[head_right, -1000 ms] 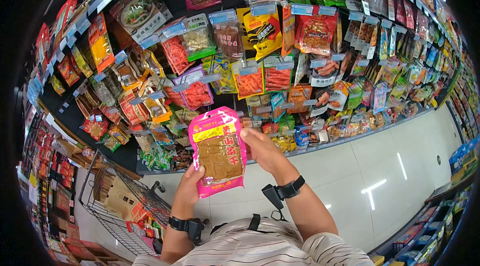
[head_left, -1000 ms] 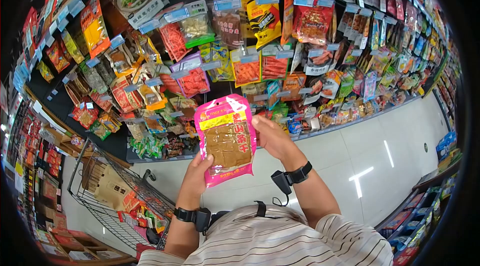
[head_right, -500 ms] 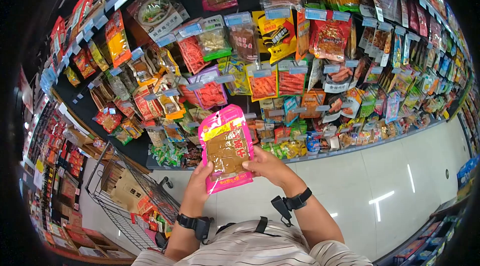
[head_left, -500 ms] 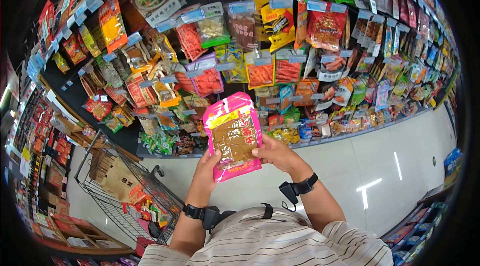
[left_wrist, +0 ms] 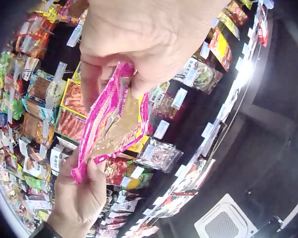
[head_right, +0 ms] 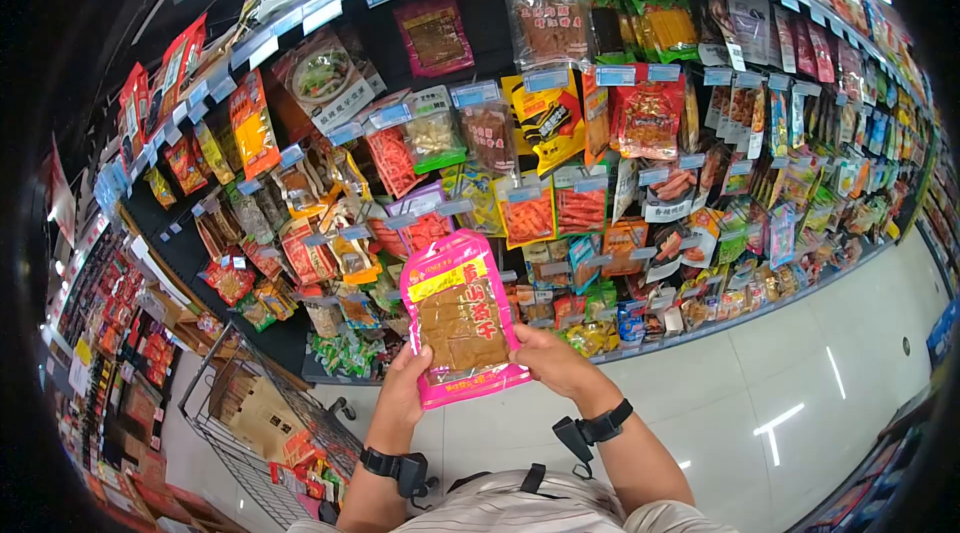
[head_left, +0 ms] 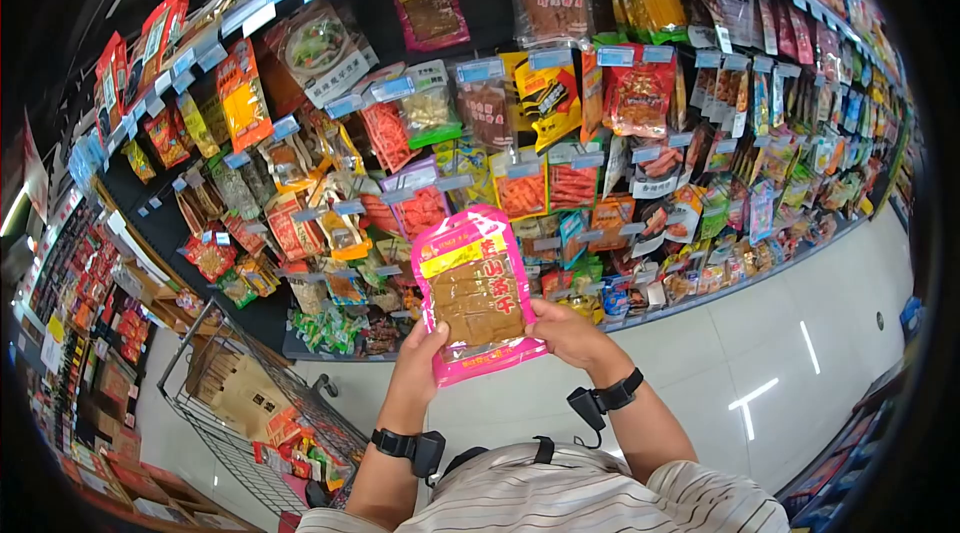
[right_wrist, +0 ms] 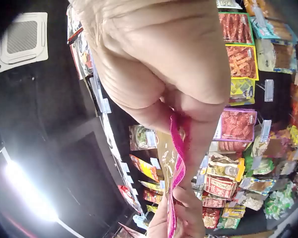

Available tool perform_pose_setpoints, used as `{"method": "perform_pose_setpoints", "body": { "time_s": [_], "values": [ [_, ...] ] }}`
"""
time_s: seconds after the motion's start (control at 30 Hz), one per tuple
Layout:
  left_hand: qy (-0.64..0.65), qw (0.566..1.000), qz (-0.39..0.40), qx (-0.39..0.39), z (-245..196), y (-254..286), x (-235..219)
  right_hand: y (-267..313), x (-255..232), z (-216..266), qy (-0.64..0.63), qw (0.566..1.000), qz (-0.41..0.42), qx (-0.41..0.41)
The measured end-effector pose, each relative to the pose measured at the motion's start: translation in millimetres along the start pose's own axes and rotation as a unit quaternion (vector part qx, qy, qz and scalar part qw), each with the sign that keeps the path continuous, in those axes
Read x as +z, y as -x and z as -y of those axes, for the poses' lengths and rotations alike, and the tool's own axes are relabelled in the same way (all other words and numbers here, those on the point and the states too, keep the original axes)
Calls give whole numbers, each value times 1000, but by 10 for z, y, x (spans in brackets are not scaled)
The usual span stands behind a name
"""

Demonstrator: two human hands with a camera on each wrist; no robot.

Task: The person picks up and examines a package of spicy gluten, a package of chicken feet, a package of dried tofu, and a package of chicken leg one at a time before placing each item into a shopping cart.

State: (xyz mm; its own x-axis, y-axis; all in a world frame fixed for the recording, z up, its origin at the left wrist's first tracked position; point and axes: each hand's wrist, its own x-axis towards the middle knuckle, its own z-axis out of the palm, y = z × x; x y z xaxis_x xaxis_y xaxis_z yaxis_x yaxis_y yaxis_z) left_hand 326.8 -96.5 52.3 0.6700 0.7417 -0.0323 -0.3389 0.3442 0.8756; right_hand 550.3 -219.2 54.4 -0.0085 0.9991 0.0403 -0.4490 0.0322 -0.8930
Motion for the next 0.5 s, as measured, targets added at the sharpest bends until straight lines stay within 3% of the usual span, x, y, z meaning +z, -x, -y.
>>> {"method": "perform_pose_setpoints", "body": {
  "time_s": [0.23, 0.5],
  "values": [
    [-2, 996, 67, 52, -470, -7, 534, 113, 83, 496, 120, 990, -73, -29],
    [-4, 993, 89, 74, -856, -127, 695, -64, 258, 729, 55, 993, -56, -91]
  ]
}}
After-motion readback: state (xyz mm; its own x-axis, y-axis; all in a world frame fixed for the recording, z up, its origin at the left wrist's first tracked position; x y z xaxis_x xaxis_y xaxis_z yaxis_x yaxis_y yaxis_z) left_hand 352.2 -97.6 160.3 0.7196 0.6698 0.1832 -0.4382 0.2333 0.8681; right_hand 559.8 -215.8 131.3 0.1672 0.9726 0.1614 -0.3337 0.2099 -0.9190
